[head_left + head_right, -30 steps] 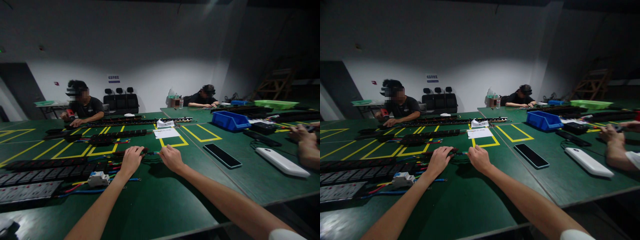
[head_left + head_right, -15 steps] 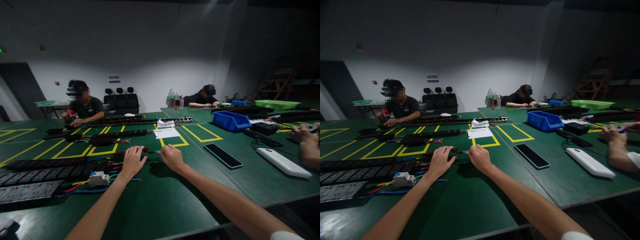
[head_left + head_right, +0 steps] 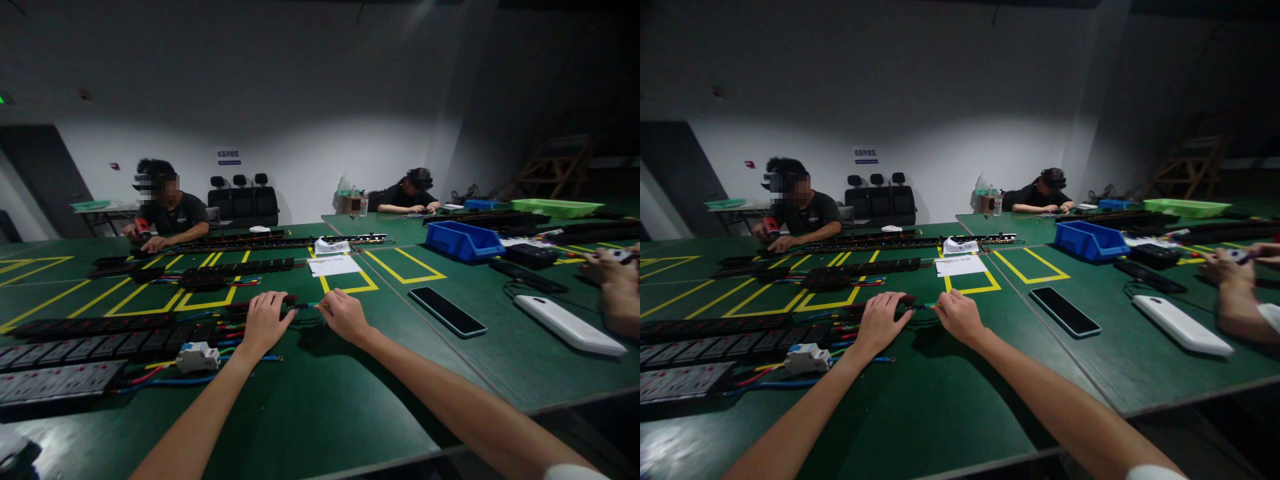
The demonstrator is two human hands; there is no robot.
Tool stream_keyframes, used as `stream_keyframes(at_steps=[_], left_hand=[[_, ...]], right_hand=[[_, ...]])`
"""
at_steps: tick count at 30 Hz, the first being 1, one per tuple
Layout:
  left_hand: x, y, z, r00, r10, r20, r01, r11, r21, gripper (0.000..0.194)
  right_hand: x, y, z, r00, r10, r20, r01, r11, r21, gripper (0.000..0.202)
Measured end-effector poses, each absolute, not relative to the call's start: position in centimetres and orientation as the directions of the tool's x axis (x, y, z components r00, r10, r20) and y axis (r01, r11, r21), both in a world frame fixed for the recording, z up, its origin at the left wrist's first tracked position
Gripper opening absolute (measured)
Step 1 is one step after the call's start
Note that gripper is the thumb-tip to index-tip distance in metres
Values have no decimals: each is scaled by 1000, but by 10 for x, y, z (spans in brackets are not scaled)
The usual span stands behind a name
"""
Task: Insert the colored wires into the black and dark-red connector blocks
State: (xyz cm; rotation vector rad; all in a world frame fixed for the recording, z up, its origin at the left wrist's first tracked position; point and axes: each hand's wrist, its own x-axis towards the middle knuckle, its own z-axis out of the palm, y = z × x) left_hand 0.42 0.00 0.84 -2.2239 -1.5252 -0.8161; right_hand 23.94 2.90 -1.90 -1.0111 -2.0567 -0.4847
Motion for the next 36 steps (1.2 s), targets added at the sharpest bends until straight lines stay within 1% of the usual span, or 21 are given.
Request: stream_keyframes(at_steps=[36], left_hand=[[3, 0, 8, 287, 739, 609, 923, -384, 32, 35]], right_hand=[[240, 30, -19, -389, 505, 771, 772, 636, -27, 18]])
